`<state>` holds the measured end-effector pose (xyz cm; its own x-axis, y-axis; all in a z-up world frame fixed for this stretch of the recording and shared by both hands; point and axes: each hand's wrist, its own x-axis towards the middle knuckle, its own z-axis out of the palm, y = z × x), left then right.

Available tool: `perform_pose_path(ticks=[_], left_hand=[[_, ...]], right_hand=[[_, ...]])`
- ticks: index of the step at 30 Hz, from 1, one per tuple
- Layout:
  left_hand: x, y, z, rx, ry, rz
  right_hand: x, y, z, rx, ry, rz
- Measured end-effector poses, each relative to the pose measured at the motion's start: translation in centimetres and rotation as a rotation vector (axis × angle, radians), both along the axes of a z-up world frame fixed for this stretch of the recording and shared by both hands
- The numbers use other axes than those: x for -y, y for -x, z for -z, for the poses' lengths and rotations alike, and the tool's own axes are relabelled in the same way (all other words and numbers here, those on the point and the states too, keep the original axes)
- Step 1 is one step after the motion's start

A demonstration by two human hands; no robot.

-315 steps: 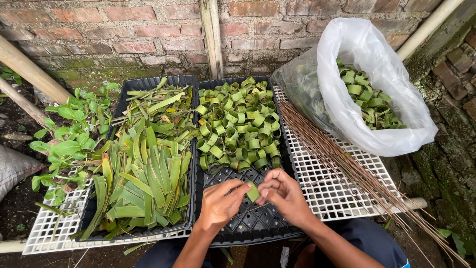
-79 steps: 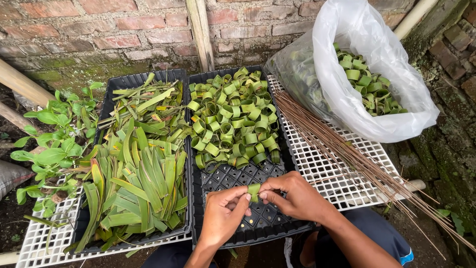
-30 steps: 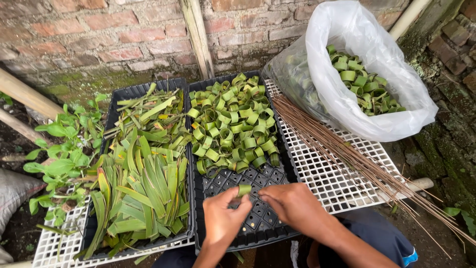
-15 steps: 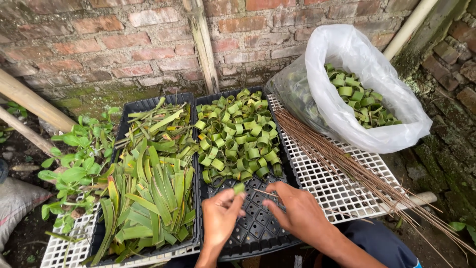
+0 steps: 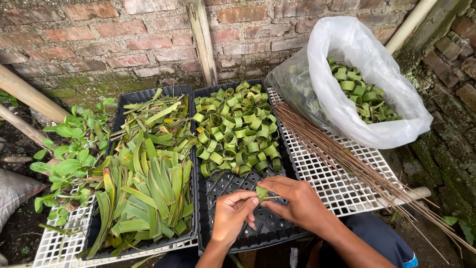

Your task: The person repeatedly picks up green leaves from a tray, rolls each leaf into a small cylinder, and secures it with a thin wooden stick. The finished rolled leaves are placed into a second tray. The person continues this process throughout the clip.

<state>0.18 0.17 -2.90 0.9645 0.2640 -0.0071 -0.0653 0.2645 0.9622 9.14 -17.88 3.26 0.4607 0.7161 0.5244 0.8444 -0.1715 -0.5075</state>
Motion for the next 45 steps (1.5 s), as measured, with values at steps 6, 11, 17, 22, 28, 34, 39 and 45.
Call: perform_pose_path(ticks=[6,11,17,22,28,34,39,45], left_hand=[[-0.1,0.0,0.2,0.006,-0.005,0.022],[0.0,0.0,-0.6,0.059,-0.156,0.004],[-0.9,-0.8,-0.9,-0.06,-0.3,-0.02],[-4.1,-4.8,-3.0,-0.047,-0.984,-0.188],[-5.8,-11.1,-1.1,-0.026,-1.692,-0.313],[-5.1,-6.2,-5.9,0.131,-1.307,-0.322],[-1.2,-1.4,-5.8,0.164,-0.831,0.224],[-4.3,-0.7,-6.7,0.22,-0.773,0.039]], right_hand=[[-0.3,-0.1,0.1,0.001,-0.031,-0.015],[-0.3,-0.2,0.0,-0.034,-0.054,-0.021],[0.1,-0.5,0.1,-0.073,0.004,0.042],[0.8,-1.7,0.2,-0.031,-0.008,0.154],[0.7,-1.5,0.1,-0.08,0.037,0.126],[0.9,-1.3,-0.5,-0.179,0.113,0.207],[0.3,-0.9,2.7,0.014,0.591,0.263],[-0.5,-0.2,1.1,0.114,0.194,0.068]])
